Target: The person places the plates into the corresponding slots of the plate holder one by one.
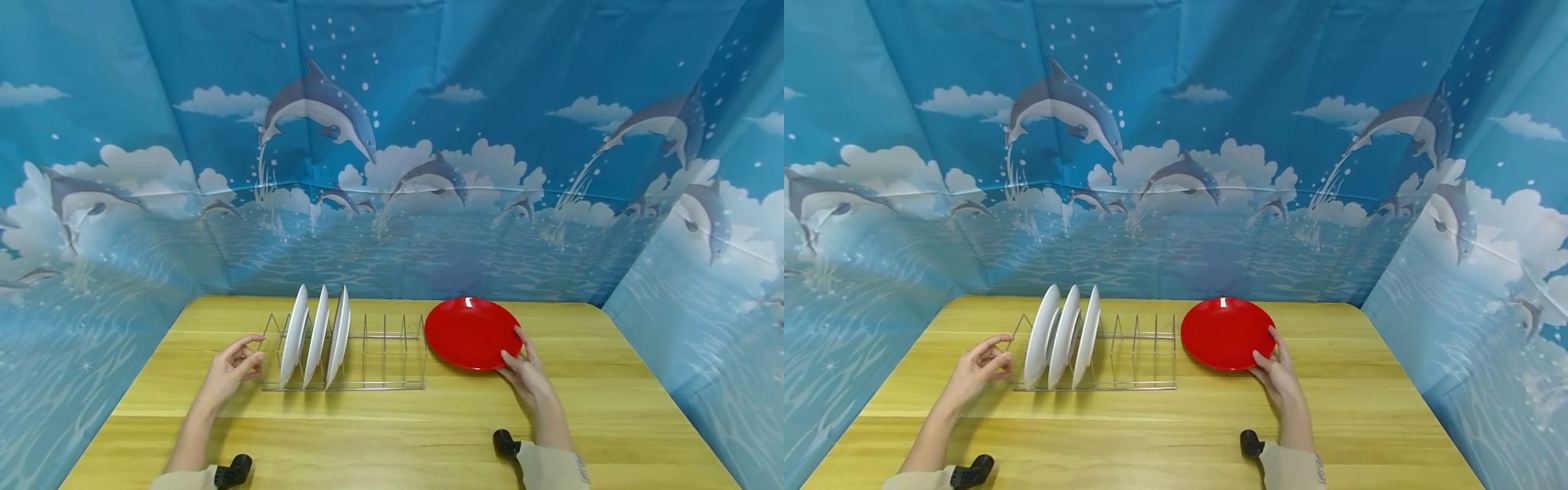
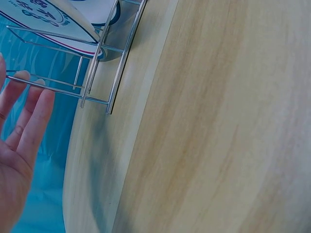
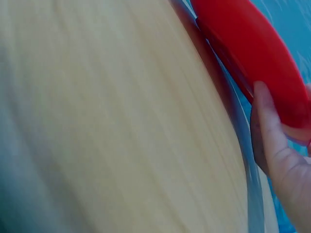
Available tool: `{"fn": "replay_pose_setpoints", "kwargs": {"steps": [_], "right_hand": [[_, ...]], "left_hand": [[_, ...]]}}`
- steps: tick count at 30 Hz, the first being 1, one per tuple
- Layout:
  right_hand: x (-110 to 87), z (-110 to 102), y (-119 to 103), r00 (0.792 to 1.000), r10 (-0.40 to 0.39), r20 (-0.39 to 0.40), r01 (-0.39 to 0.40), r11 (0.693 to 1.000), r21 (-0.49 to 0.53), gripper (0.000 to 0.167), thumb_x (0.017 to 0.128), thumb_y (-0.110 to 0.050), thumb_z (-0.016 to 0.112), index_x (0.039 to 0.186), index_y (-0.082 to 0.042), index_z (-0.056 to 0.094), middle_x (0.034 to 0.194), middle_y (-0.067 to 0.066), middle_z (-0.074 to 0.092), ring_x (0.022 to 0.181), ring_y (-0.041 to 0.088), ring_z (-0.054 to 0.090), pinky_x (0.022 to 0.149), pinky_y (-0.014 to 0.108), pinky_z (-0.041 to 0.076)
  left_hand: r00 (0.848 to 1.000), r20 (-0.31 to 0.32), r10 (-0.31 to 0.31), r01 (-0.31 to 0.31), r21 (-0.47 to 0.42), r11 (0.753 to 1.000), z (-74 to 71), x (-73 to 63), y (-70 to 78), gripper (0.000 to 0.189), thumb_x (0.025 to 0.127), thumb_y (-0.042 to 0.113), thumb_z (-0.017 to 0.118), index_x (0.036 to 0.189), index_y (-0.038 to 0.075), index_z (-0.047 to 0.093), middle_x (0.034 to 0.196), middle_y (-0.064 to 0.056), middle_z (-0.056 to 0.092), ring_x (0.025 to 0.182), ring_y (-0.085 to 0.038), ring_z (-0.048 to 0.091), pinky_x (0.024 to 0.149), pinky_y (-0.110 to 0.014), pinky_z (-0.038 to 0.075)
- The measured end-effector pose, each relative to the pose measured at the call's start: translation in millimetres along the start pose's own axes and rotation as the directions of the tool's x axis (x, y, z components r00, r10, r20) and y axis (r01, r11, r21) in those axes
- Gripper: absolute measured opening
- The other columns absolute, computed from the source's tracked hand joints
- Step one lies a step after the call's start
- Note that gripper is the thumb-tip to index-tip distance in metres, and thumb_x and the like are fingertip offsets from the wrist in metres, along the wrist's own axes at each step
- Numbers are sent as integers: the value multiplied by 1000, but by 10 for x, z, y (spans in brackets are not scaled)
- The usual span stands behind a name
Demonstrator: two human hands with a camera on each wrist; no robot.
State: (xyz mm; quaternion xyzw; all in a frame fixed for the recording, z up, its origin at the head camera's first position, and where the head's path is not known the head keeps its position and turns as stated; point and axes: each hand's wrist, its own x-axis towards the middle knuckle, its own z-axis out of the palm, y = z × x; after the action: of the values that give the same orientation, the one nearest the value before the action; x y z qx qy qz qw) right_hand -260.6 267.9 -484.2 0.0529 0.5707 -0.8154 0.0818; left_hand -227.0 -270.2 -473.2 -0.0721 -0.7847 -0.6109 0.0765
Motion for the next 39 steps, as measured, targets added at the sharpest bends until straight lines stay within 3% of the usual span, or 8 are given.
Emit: {"fn": "replay_pose_setpoints", "kwargs": {"steps": [7, 9, 13, 16, 19, 24, 29, 39], "right_hand": [[-67, -46, -52, 995, -99, 16, 98, 994, 48, 77, 93, 3, 47, 148, -25, 2, 114, -4, 47, 91, 10, 61, 84, 25, 52], [-94, -39, -96, 990, -141, 11, 140, 989, 44, 77, 92, 4, 48, 148, -25, 5, 110, -8, 51, 90, 10, 62, 81, 25, 53], [-155, 45, -239, 974, -222, -42, 221, 975, -32, 74, 91, 1, 52, 147, -28, 15, 126, -3, 40, 90, 5, 61, 77, 23, 54], [-209, 167, -392, 952, -303, -44, 302, 953, -28, 72, 90, 2, 53, 146, -28, 19, 134, 0, 27, 95, 6, 58, 78, 22, 54], [-274, 318, -559, 920, -392, -7, 392, 920, 13, 72, 89, 6, 51, 146, -25, 20, 136, 1, 27, 102, 9, 55, 80, 23, 53], [-381, 616, -772, 883, -464, 68, 465, 885, 0, 70, 90, 6, 51, 146, -23, 20, 143, 6, 20, 111, 13, 48, 81, 26, 53], [-466, 936, -825, 878, -452, 157, 463, 885, -40, 68, 91, 6, 49, 146, -21, 20, 138, 5, 30, 111, 16, 49, 81, 28, 54], [-495, 1531, -648, 909, -329, 256, 374, 915, -153, 69, 88, 0, 58, 144, -24, 26, 132, 12, 39, 106, 18, 56, 78, 36, 55]], "left_hand": [[1000, 8, -18, 18, 3, 1000, 1, 0, 21, 43, 90, 14, 58, 124, -8, 45, 81, -16, 58, 72, -22, 62, 72, -40, 56], [1000, 10, -19, 19, 10, 1000, -3, 6, 18, 43, 91, 15, 58, 125, -8, 45, 81, -18, 58, 73, -23, 62, 72, -39, 56], [1000, 11, -19, 18, 7, 1000, -6, 15, 13, 43, 91, 15, 58, 126, -7, 45, 84, -25, 56, 75, -24, 62, 72, -39, 56], [1000, 5, -23, 23, 3, 1000, -3, 15, 9, 44, 91, 15, 58, 126, -7, 45, 84, -27, 55, 75, -25, 62, 72, -39, 56], [1000, 2, -26, 26, 3, 1000, -1, 14, 9, 44, 91, 15, 58, 126, -7, 45, 84, -27, 55, 75, -25, 62, 72, -39, 56], [1000, 4, -25, 25, 4, 1000, -1, 16, 5, 44, 91, 15, 58, 126, -7, 44, 84, -26, 55, 76, -24, 62, 73, -40, 56], [1000, 4, -19, 19, 1, 1000, 3, 13, 9, 43, 90, 14, 58, 125, -7, 45, 82, -24, 56, 74, -20, 62, 72, -40, 56], [1000, 4, -14, 14, -5, 1000, -9, 17, -16, 43, 90, 15, 59, 125, -7, 46, 80, -15, 58, 73, -19, 62, 71, -36, 57]]}}
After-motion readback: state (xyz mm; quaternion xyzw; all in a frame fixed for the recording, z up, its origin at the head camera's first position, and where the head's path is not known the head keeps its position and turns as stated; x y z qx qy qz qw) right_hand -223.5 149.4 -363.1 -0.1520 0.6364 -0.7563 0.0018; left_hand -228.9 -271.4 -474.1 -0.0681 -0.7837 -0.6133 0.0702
